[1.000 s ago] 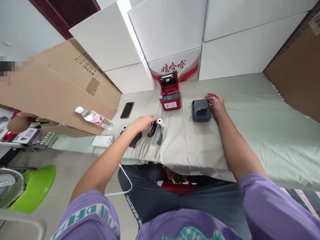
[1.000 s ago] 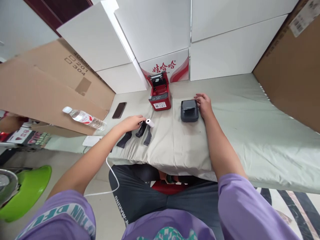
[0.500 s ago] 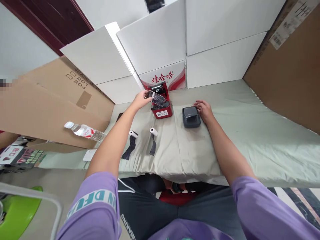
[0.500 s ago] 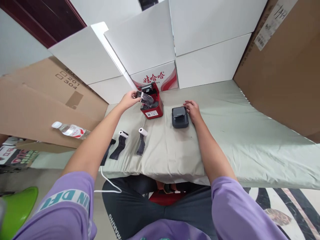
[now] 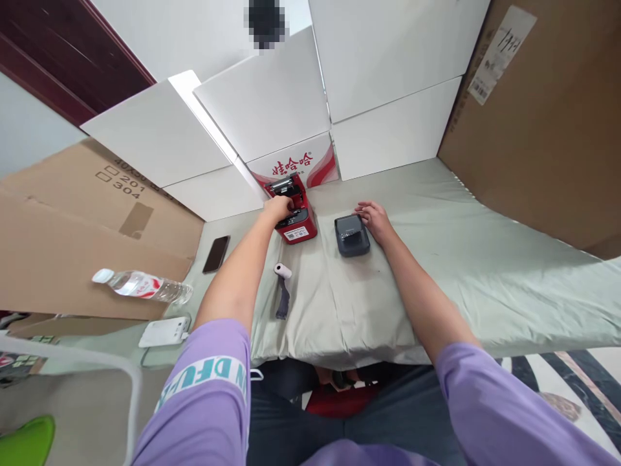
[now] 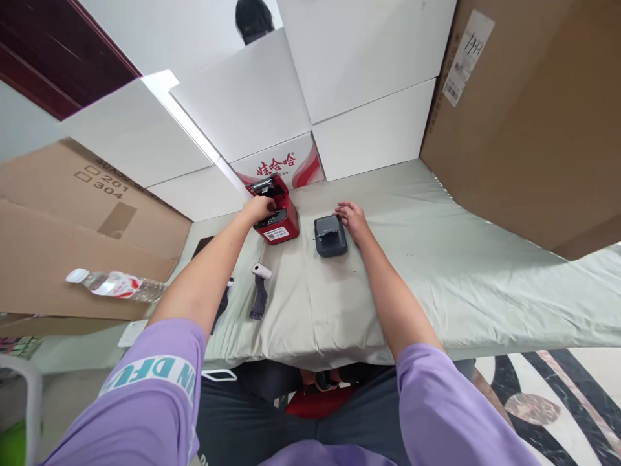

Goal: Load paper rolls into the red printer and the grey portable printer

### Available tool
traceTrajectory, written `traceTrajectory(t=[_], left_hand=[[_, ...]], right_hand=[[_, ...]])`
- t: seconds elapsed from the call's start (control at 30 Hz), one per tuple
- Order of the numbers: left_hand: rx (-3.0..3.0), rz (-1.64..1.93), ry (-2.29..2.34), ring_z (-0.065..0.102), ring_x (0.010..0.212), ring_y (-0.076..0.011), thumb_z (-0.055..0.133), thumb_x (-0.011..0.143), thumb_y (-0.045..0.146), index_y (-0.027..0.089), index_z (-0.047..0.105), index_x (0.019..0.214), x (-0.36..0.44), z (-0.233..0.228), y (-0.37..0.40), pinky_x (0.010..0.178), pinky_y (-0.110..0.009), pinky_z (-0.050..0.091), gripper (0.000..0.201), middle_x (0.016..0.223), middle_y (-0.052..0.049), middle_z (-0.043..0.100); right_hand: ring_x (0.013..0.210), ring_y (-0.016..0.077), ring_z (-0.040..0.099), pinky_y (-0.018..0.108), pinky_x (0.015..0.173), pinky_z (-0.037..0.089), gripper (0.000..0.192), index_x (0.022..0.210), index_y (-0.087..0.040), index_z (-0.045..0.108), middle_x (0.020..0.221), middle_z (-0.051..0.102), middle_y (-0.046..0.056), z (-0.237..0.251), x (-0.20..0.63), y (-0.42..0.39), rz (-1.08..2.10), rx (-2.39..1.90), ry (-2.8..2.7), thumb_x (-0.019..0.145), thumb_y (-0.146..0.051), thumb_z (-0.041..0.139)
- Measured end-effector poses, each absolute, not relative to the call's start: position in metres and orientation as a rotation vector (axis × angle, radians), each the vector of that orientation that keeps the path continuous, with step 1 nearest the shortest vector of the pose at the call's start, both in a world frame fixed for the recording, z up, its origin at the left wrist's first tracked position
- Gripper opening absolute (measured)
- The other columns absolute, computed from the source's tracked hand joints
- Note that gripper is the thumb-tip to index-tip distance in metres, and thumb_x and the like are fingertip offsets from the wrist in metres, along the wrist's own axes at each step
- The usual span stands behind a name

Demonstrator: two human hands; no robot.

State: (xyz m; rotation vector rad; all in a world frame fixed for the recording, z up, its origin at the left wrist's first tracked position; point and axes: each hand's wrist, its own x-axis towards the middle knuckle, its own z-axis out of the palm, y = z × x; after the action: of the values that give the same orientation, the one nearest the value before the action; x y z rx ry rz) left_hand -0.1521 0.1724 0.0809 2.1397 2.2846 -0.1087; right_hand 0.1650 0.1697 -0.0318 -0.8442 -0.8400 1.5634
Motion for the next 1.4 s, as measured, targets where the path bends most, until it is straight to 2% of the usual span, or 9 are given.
traceTrajectory(t=[0.23,0.4,0.53,0.7,0.87,1.03,1.17,1.33,1.4], left_hand=[[2.099,-0.111,1.971,0.072,0.094,-0.0246,0.057,0.085,0.03,0.023,0.082,0.101,-0.147,0.103,0.164,0.089,-0.032,0.054,0.031,0.102,-0.005,0.08],[2.364,0.581,2.216,0.057,0.132,-0.0288,0.042,0.097,0.035,0.026,0.07,0.133,-0.145,0.129,0.15,0.111,-0.043,0.044,0.046,0.142,-0.006,0.066],[2.293,0.305,2.292,0.041,0.148,-0.0299,0.033,0.1,0.032,0.025,0.051,0.153,-0.143,0.132,0.15,0.12,-0.054,0.031,0.056,0.16,-0.009,0.049],[2.308,0.317,2.257,0.055,0.135,-0.0303,0.034,0.101,0.035,0.025,0.064,0.141,-0.143,0.126,0.134,0.116,-0.046,0.037,0.051,0.146,-0.008,0.064],[2.25,0.237,1.976,0.063,0.128,-0.0245,0.041,0.096,0.027,0.026,0.061,0.14,-0.15,0.115,0.108,0.108,-0.036,0.046,0.049,0.141,-0.003,0.068],[2.289,0.166,2.024,0.068,0.113,-0.0275,0.054,0.091,0.029,0.027,0.067,0.123,-0.152,0.106,0.099,0.099,-0.037,0.051,0.035,0.128,-0.005,0.073],[2.309,0.295,2.005,0.067,0.118,-0.0271,0.058,0.092,0.029,0.026,0.065,0.126,-0.148,0.103,0.1,0.101,-0.036,0.05,0.035,0.131,-0.006,0.072],[2.31,0.188,2.092,0.068,0.114,-0.0299,0.06,0.091,0.027,0.024,0.071,0.098,-0.145,0.106,0.111,0.097,-0.038,0.05,0.013,0.12,-0.007,0.076],[2.296,0.167,2.081,0.068,0.115,-0.0291,0.06,0.089,0.024,0.024,0.069,0.098,-0.145,0.109,0.116,0.098,-0.037,0.05,0.012,0.12,-0.008,0.076]], right_hand=[[0.079,0.0149,0.07,0.025,0.072,0.053,0.023,0.091,-0.022,0.061,0.083,0.069,0.001,-0.032,0.165,0.171,1.57,-0.848,-0.825,0.068,-0.021,0.064],[0.08,0.015,0.07,0.026,0.074,0.053,0.024,0.09,-0.022,0.061,0.083,0.069,0.001,-0.032,0.166,0.17,1.569,-0.84,-0.843,0.067,-0.022,0.065],[0.077,0.0145,0.069,0.027,0.074,0.053,0.025,0.091,-0.022,0.061,0.084,0.068,0.001,-0.031,0.166,0.17,1.554,-0.831,-0.856,0.066,-0.023,0.066],[0.077,0.0145,0.069,0.026,0.073,0.052,0.026,0.091,-0.021,0.061,0.082,0.068,0.001,-0.029,0.166,0.168,1.565,-0.853,-0.84,0.064,-0.023,0.064],[0.077,0.0148,0.069,0.027,0.074,0.052,0.028,0.092,-0.022,0.062,0.085,0.068,0.001,-0.03,0.165,0.168,1.544,-0.851,-0.865,0.064,-0.024,0.064],[0.076,0.015,0.068,0.027,0.073,0.052,0.029,0.091,-0.021,0.061,0.085,0.067,0.002,-0.031,0.165,0.169,1.538,-0.848,-0.875,0.063,-0.026,0.065],[0.077,0.0154,0.069,0.027,0.072,0.052,0.028,0.091,-0.022,0.061,0.084,0.067,0.002,-0.03,0.165,0.169,1.534,-0.857,-0.865,0.063,-0.025,0.066],[0.078,0.0158,0.069,0.026,0.072,0.052,0.025,0.09,-0.022,0.061,0.083,0.069,0.002,-0.029,0.165,0.167,1.542,-0.847,-0.842,0.065,-0.021,0.064],[0.078,0.0155,0.07,0.026,0.071,0.052,0.025,0.09,-0.021,0.063,0.082,0.069,0.001,-0.029,0.165,0.167,1.545,-0.847,-0.834,0.065,-0.02,0.063]])
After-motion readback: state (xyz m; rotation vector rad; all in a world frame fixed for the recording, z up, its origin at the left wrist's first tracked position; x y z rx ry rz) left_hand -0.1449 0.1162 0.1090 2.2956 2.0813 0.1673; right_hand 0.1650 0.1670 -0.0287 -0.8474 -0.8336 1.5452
